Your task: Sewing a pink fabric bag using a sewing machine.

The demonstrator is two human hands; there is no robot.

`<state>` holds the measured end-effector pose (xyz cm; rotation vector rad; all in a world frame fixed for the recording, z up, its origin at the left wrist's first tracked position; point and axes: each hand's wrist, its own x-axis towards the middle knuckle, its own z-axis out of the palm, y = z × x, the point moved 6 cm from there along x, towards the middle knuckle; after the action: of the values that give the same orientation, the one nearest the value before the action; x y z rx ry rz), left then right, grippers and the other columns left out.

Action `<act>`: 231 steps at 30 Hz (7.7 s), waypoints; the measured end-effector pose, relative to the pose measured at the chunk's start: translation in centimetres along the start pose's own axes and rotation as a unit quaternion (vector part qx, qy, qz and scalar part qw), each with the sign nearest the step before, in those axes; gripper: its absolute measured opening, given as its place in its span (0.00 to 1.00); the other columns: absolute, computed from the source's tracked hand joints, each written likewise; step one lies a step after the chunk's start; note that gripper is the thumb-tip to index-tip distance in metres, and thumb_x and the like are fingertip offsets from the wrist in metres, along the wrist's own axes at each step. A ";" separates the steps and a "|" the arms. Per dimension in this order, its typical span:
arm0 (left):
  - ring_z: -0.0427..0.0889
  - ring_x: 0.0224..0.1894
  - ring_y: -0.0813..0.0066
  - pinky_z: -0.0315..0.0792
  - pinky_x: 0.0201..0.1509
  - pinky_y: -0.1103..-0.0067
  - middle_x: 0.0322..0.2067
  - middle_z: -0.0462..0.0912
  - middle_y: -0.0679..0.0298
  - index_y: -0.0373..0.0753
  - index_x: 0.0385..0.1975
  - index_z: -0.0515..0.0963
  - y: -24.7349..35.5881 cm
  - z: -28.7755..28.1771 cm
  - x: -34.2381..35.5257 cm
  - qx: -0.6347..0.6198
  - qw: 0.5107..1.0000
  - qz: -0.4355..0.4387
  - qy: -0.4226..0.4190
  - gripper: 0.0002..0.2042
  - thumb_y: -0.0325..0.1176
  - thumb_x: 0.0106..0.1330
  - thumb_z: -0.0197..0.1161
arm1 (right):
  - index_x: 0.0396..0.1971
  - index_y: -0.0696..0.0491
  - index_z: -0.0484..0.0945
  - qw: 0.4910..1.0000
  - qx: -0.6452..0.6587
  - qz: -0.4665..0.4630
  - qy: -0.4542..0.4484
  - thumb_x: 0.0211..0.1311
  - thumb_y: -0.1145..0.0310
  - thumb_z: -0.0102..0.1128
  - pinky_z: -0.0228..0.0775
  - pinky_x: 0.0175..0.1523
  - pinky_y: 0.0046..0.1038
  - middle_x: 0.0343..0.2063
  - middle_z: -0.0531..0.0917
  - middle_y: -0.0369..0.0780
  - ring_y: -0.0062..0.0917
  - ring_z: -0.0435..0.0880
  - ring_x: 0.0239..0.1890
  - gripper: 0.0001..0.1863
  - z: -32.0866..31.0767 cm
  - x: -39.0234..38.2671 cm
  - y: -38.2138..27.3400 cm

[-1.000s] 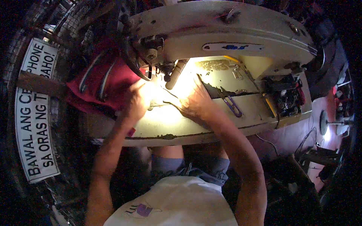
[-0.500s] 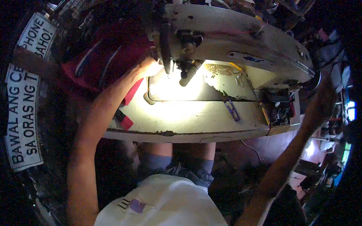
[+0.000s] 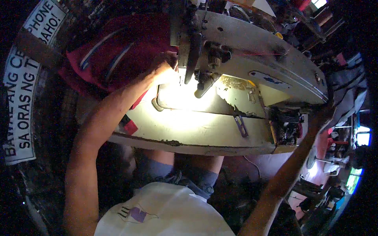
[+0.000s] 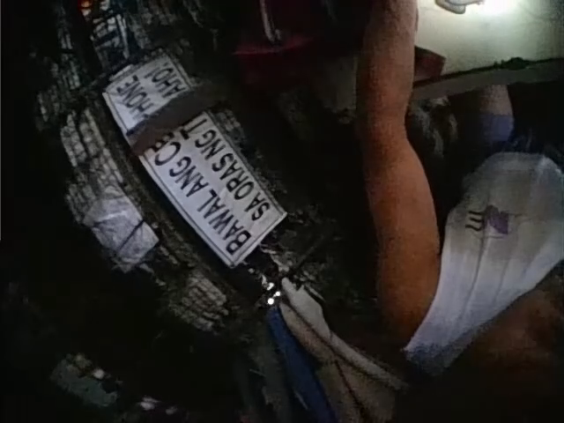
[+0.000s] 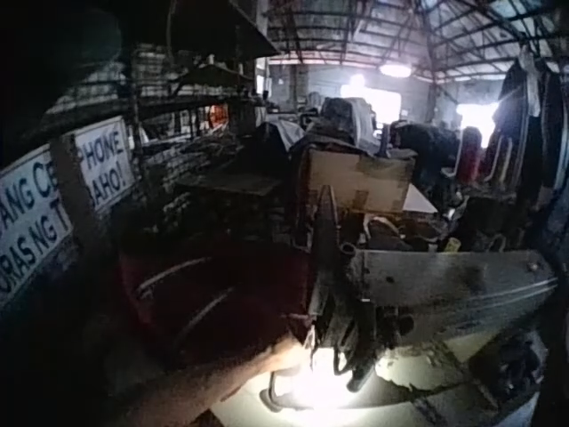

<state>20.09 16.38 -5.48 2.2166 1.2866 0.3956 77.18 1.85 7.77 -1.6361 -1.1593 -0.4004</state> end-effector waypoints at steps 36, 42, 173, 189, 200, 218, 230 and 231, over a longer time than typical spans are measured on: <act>0.85 0.35 0.61 0.80 0.36 0.72 0.39 0.84 0.56 0.47 0.37 0.80 23.1 -16.2 -33.8 -0.044 0.834 0.512 0.200 0.08 0.34 0.59 0.65 | 0.45 0.56 0.80 0.973 -0.066 -0.053 -0.215 0.60 0.74 0.61 0.67 0.56 0.38 0.43 0.80 0.46 0.40 0.77 0.49 0.12 5.0 -27.8 -17.3; 0.82 0.27 0.68 0.77 0.27 0.76 0.28 0.82 0.59 0.35 0.33 0.77 24.6 -16.5 -33.9 0.012 0.870 0.315 0.379 0.10 0.33 0.57 0.66 | 0.49 0.59 0.76 0.983 -0.077 -0.030 -0.162 0.61 0.75 0.58 0.67 0.57 0.39 0.44 0.80 0.48 0.41 0.77 0.50 0.15 5.5 -28.3 -13.5; 0.66 0.66 0.60 0.61 0.66 0.60 0.59 0.71 0.62 0.41 0.57 0.73 3.6 -7.0 -27.8 0.211 0.949 0.068 0.223 0.30 0.28 0.50 0.72 | 0.57 0.55 0.76 0.632 0.405 -0.001 -0.661 0.61 0.77 0.57 0.68 0.62 0.30 0.51 0.83 0.45 0.29 0.80 0.55 0.22 15.0 -35.6 -38.8; 0.78 0.48 0.61 0.69 0.55 0.66 0.45 0.80 0.58 0.35 0.51 0.76 7.1 -19.4 -41.5 0.172 0.874 0.069 0.449 0.19 0.23 0.58 0.58 | 0.31 0.47 0.86 0.797 0.425 -0.261 -0.340 0.37 0.67 0.70 0.61 0.66 0.54 0.62 0.67 0.48 0.53 0.57 0.69 0.14 10.4 -31.3 -51.3; 0.78 0.51 0.70 0.69 0.60 0.74 0.47 0.81 0.58 0.33 0.52 0.75 8.5 -33.4 -24.9 0.080 0.946 0.079 0.303 0.18 0.35 0.65 0.62 | 0.30 0.62 0.82 0.650 0.656 -0.089 -0.373 0.53 0.69 0.69 0.73 0.55 0.44 0.51 0.72 0.58 0.53 0.77 0.51 0.11 2.1 -31.5 -51.9; 0.83 0.46 0.63 0.76 0.54 0.71 0.45 0.83 0.53 0.37 0.60 0.70 3.9 -6.3 -3.3 -0.130 0.985 0.101 0.050 0.22 0.25 0.64 0.61 | 0.46 0.58 0.82 0.698 0.454 0.198 -0.518 0.65 0.69 0.61 0.70 0.56 0.29 0.44 0.84 0.43 0.26 0.81 0.48 0.13 16.3 -36.3 -40.1; 0.85 0.40 0.59 0.78 0.47 0.69 0.33 0.86 0.56 0.33 0.42 0.82 -4.1 -10.0 -0.1 -0.366 0.900 -0.109 0.212 0.09 0.30 0.67 0.61 | 0.47 0.59 0.81 0.613 0.468 0.294 -0.564 0.66 0.73 0.61 0.72 0.55 0.28 0.44 0.83 0.39 0.25 0.81 0.47 0.12 16.1 -36.6 -39.8; 0.85 0.40 0.59 0.78 0.47 0.69 0.33 0.86 0.56 0.33 0.42 0.82 -4.4 -9.9 0.2 -0.374 0.897 -0.097 0.213 0.09 0.30 0.67 0.61 | 0.48 0.59 0.80 0.564 0.495 0.348 -0.562 0.67 0.71 0.61 0.73 0.52 0.26 0.43 0.84 0.38 0.21 0.81 0.44 0.13 16.2 -36.8 -39.7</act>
<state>12.13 21.31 -0.01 1.3748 1.2570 1.1297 22.05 -2.39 -3.83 -0.9778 -1.0314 1.7810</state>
